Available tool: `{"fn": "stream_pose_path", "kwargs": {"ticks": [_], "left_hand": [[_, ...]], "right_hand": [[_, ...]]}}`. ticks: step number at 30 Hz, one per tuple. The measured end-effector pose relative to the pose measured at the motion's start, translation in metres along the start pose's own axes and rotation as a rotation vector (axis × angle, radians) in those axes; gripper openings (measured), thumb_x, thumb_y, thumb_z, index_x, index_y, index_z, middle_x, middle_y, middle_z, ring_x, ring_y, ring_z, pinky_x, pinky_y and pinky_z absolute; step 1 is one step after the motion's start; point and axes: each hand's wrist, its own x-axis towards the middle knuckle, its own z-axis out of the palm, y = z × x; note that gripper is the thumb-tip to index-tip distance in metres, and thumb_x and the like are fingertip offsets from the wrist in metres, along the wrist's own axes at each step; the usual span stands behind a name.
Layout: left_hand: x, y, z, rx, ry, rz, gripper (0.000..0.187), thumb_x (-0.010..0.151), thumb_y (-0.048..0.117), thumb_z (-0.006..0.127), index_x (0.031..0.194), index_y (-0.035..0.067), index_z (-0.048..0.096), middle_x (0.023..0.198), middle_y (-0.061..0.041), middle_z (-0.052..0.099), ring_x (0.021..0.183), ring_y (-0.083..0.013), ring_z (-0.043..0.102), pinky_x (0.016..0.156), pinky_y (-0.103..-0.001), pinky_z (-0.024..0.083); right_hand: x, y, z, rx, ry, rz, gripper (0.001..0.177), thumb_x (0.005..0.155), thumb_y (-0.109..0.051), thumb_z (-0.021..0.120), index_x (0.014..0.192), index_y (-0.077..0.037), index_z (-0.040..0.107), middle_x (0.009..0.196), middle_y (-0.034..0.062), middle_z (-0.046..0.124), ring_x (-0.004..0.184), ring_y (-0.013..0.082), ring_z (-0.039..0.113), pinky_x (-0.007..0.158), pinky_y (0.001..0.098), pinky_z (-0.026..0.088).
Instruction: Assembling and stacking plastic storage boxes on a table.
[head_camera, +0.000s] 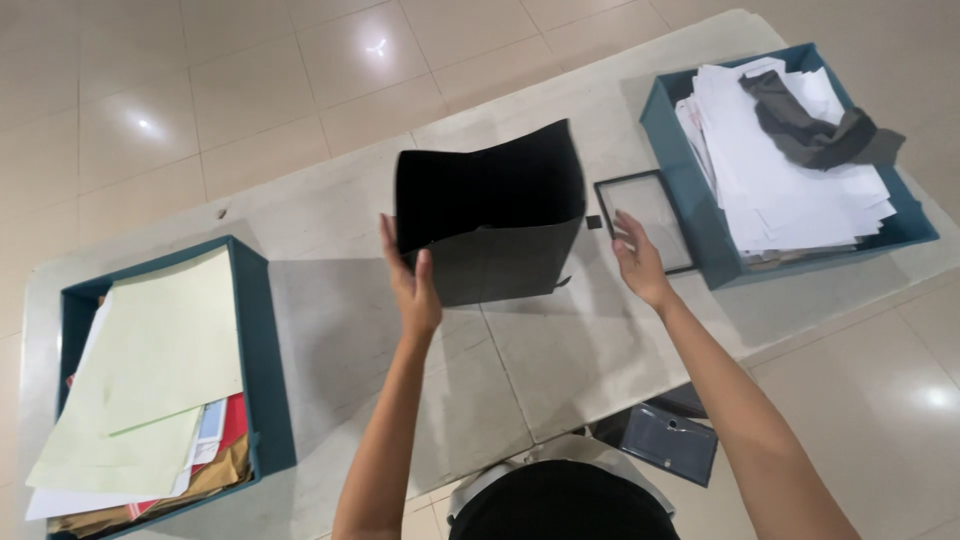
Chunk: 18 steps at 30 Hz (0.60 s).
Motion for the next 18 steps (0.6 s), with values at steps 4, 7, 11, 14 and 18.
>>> {"fn": "stream_pose_path", "kwargs": {"ticks": [4, 7, 11, 14, 18], "left_hand": [[0.006, 0.021, 0.006, 0.107, 0.089, 0.053, 0.077, 0.109, 0.025, 0.057, 0.166, -0.001, 0.013, 0.171, -0.026, 0.025, 0.162, -0.0354, 0.026, 0.132, -0.044, 0.021], [0.005, 0.028, 0.013, 0.187, 0.158, 0.084, 0.076, 0.109, 0.024, 0.058, 0.165, -0.002, 0.015, 0.171, -0.028, 0.026, 0.161, -0.0369, 0.028, 0.132, -0.045, 0.020], [-0.003, 0.030, 0.019, 0.319, 0.203, 0.077, 0.074, 0.111, 0.025, 0.057, 0.164, -0.006, 0.016, 0.172, -0.028, 0.025, 0.162, -0.0383, 0.025, 0.133, -0.047, 0.020], [-0.009, 0.035, 0.020, 0.454, 0.208, 0.091, 0.073, 0.110, 0.025, 0.058, 0.163, -0.007, 0.019, 0.170, -0.028, 0.026, 0.161, -0.0393, 0.026, 0.133, -0.048, 0.021], [-0.016, 0.046, 0.016, 0.531, 0.206, 0.114, 0.069, 0.110, 0.025, 0.058, 0.160, -0.008, 0.024, 0.168, -0.028, 0.031, 0.159, -0.0392, 0.029, 0.132, -0.047, 0.023]], "right_hand": [[-0.004, 0.107, -0.040, -0.690, 0.106, -0.150, 0.052, 0.096, -0.037, 0.076, 0.129, 0.002, 0.065, 0.135, 0.0226, 0.063, 0.126, 0.0414, 0.061, 0.108, 0.0476, 0.050], [-0.008, 0.118, -0.043, -0.785, 0.014, 0.005, 0.054, 0.086, -0.033, 0.075, 0.127, 0.001, 0.068, 0.127, 0.0231, 0.067, 0.116, 0.0396, 0.065, 0.101, 0.0460, 0.055], [0.000, 0.122, -0.025, -1.042, -0.133, 0.186, 0.051, 0.082, -0.040, 0.080, 0.114, -0.002, 0.070, 0.114, 0.0198, 0.067, 0.108, 0.0383, 0.062, 0.091, 0.0469, 0.054], [0.007, 0.138, -0.018, -1.127, -0.270, 0.214, 0.040, 0.084, -0.038, 0.080, 0.103, -0.003, 0.074, 0.105, 0.0164, 0.072, 0.106, 0.0348, 0.065, 0.091, 0.0472, 0.054], [0.012, 0.136, -0.013, -1.075, -0.319, 0.274, 0.038, 0.074, -0.037, 0.084, 0.093, -0.005, 0.077, 0.096, 0.0149, 0.075, 0.096, 0.0329, 0.070, 0.085, 0.0481, 0.055]]}}
